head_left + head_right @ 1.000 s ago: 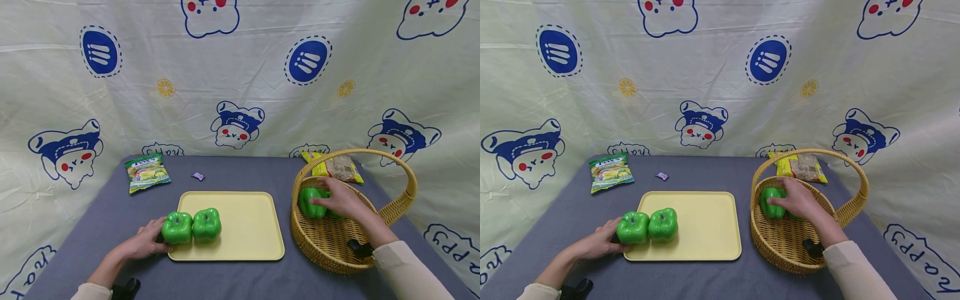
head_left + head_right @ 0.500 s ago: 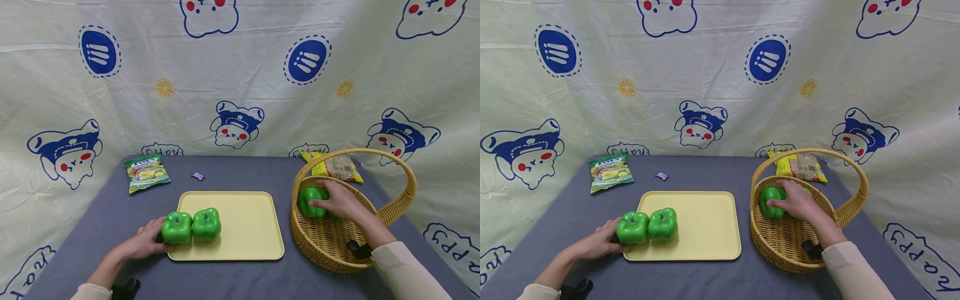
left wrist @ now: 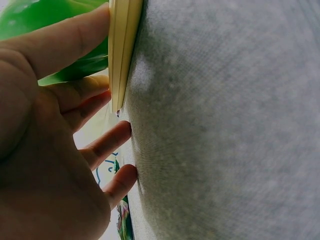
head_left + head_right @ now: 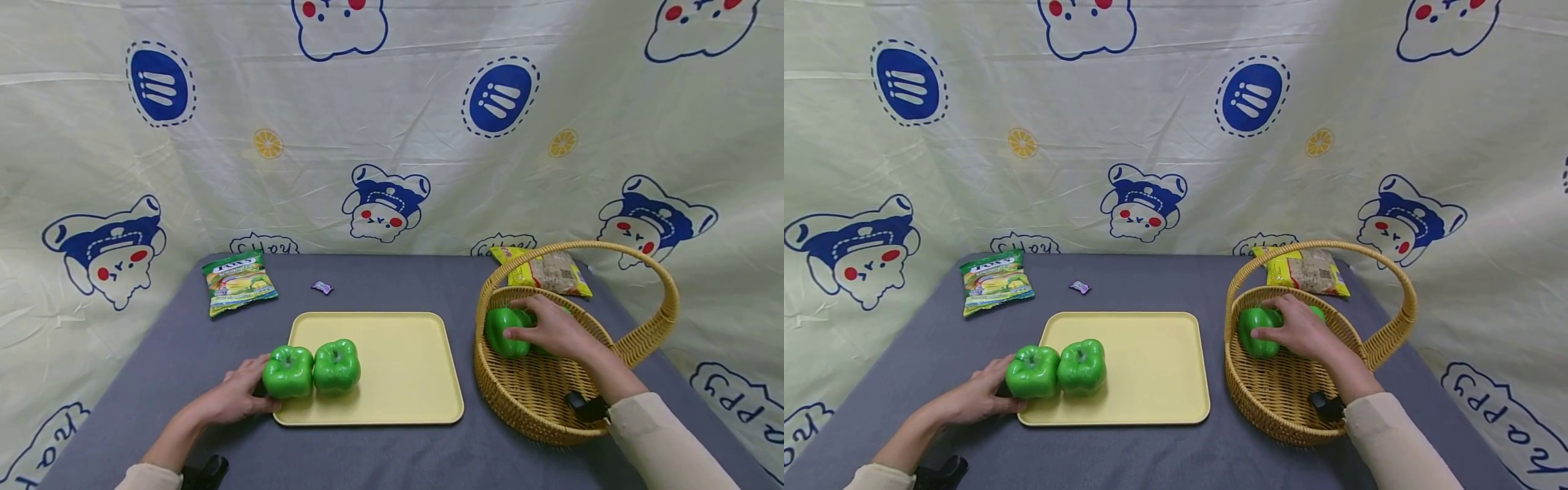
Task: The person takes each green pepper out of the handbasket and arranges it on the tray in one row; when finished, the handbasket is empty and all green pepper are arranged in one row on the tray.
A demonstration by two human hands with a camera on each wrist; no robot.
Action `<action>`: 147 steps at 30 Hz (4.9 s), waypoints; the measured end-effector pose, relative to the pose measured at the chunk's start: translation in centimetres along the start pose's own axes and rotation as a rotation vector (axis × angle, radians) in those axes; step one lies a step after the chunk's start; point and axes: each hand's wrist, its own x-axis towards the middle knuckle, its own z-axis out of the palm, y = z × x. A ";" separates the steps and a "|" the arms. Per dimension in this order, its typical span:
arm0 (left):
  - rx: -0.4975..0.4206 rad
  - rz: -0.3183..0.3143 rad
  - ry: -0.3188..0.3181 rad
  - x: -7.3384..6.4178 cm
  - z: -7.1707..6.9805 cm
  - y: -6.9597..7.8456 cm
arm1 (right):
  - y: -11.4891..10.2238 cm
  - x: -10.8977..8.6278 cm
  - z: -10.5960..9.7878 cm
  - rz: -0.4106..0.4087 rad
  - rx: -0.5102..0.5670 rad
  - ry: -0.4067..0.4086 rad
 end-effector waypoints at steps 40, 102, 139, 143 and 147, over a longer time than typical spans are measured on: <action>0.033 0.007 0.008 0.0 0.1 0.1 | 0.3 0.0 1.0 -0.078 0.162 -0.144; 0.036 0.009 0.007 0.1 0.1 -0.2 | 0.1 0.0 0.4 -0.031 0.025 -0.114; 0.023 0.010 -0.003 0.2 0.0 -0.2 | -3.0 -2.2 -4.4 -0.018 0.039 0.014; 0.014 0.001 -0.010 0.2 -0.1 -0.2 | -3.2 -2.9 -4.8 -0.023 0.028 0.040; 0.016 -0.001 -0.011 0.2 -0.1 -0.2 | -3.5 -3.7 -5.0 -0.041 0.018 0.071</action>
